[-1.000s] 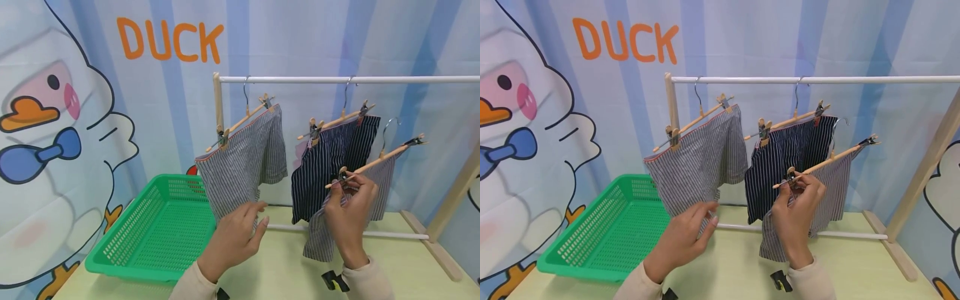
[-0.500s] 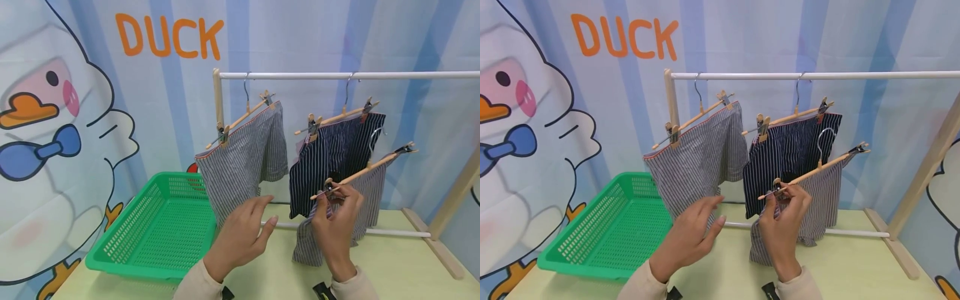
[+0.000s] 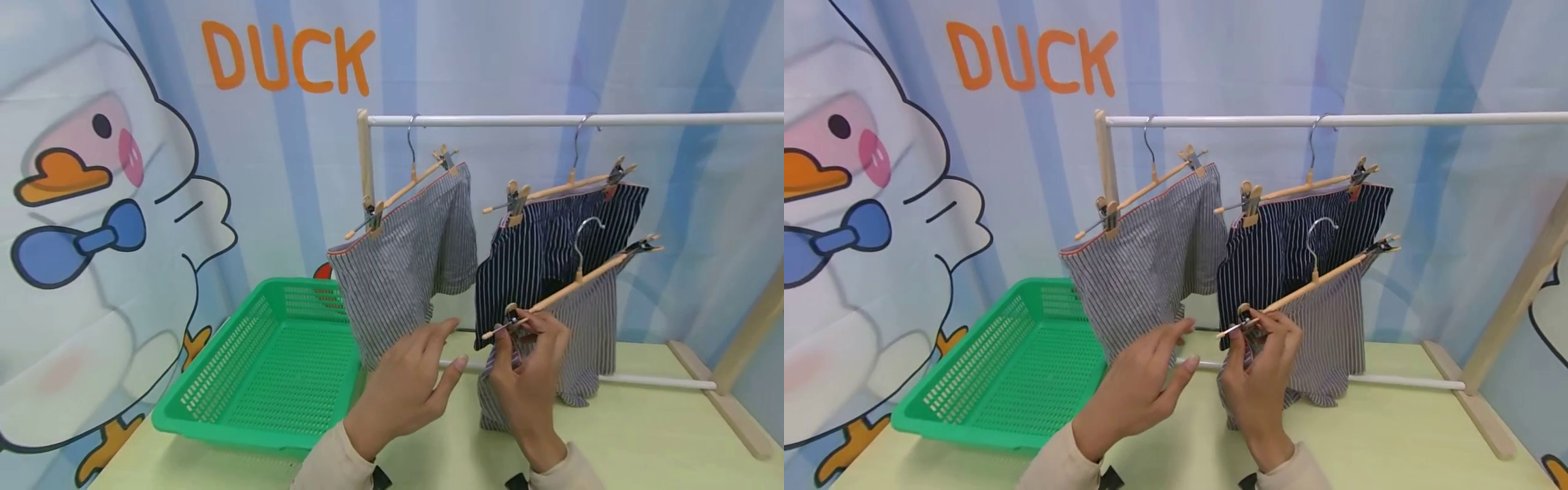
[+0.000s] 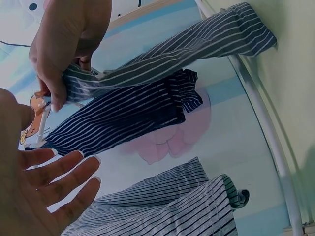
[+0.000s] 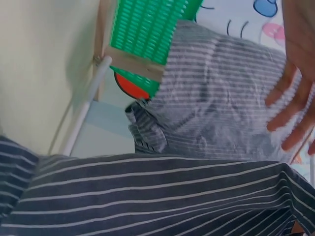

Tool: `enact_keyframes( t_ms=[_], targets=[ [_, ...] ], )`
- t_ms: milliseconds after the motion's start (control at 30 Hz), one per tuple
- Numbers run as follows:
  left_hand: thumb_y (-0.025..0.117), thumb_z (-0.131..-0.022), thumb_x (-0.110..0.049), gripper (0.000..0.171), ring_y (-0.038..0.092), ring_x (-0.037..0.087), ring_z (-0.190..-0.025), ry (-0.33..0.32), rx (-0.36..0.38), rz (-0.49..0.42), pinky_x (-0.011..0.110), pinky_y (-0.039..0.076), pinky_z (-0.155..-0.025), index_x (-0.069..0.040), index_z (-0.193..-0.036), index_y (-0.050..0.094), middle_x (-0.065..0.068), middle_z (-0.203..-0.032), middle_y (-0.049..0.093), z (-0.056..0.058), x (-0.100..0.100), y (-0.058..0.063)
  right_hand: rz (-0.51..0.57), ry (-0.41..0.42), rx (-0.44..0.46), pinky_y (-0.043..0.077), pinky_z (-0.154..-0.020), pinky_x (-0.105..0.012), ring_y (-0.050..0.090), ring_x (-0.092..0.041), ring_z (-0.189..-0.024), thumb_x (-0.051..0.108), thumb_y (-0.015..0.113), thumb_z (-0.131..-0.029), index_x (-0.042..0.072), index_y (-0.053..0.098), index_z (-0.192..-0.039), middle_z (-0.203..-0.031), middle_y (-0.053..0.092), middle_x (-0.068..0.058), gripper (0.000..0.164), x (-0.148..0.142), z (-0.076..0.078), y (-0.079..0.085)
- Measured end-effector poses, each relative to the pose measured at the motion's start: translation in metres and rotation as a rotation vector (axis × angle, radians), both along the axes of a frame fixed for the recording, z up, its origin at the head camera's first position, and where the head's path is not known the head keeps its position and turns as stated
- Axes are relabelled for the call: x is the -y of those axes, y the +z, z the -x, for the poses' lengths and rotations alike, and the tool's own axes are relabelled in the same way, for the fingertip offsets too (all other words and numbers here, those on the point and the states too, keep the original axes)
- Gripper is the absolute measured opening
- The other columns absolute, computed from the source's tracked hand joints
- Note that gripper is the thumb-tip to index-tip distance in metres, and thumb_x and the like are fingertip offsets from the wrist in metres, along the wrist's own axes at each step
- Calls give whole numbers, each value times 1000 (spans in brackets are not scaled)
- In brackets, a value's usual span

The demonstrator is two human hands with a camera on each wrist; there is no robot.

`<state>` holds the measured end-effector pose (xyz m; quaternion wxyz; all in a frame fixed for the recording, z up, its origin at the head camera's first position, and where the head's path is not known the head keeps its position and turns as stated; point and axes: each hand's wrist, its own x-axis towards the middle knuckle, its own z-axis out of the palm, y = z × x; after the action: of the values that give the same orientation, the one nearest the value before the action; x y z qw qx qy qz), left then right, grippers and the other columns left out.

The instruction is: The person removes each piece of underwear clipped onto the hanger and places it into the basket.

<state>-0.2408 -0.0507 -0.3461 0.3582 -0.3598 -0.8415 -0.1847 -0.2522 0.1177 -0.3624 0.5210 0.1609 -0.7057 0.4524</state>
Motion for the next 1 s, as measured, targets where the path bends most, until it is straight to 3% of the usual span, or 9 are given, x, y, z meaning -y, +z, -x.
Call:
enact_keyframes(
  t_ms=[233, 467, 700, 1000],
  targets=[
    [45, -98, -35, 55, 55, 16, -105, -30, -2, -25, 36, 50, -88, -1, -141, 36, 10, -119, 60, 0, -1, 0, -39, 13, -15, 40, -69, -25, 45, -24, -90, -8, 64, -81, -10, 48, -116, -112, 41, -29, 39, 13, -3, -6],
    [49, -98, -33, 60, 53, 15, -105, -110, 59, -39, 35, 50, -86, -1, -144, 29, 12, -122, 58, 0, -5, 1, -73, 44, -41, 42, -84, -10, 46, -25, -103, -9, 67, -77, -7, 51, -117, -114, 42, -27, 43, 21, -4, -11],
    [45, -100, -26, 54, 55, 14, -100, -132, 55, -57, 30, 52, -80, 2, -144, 28, 12, -120, 58, -1, -8, 0, -113, 44, -103, 42, -73, -33, 45, -26, -95, -4, 69, -73, -6, 56, -114, -108, 46, -28, 43, 28, -4, -19],
    [45, -101, -23, 42, 59, 14, -91, -90, -3, -109, 28, 55, -72, 3, -134, 42, 12, -110, 62, -4, -11, -2, -121, 38, -123, 43, -71, -31, 47, -24, -90, -2, 66, -73, -2, 62, -109, -104, 51, -25, 36, 35, -6, -25]
  ],
)
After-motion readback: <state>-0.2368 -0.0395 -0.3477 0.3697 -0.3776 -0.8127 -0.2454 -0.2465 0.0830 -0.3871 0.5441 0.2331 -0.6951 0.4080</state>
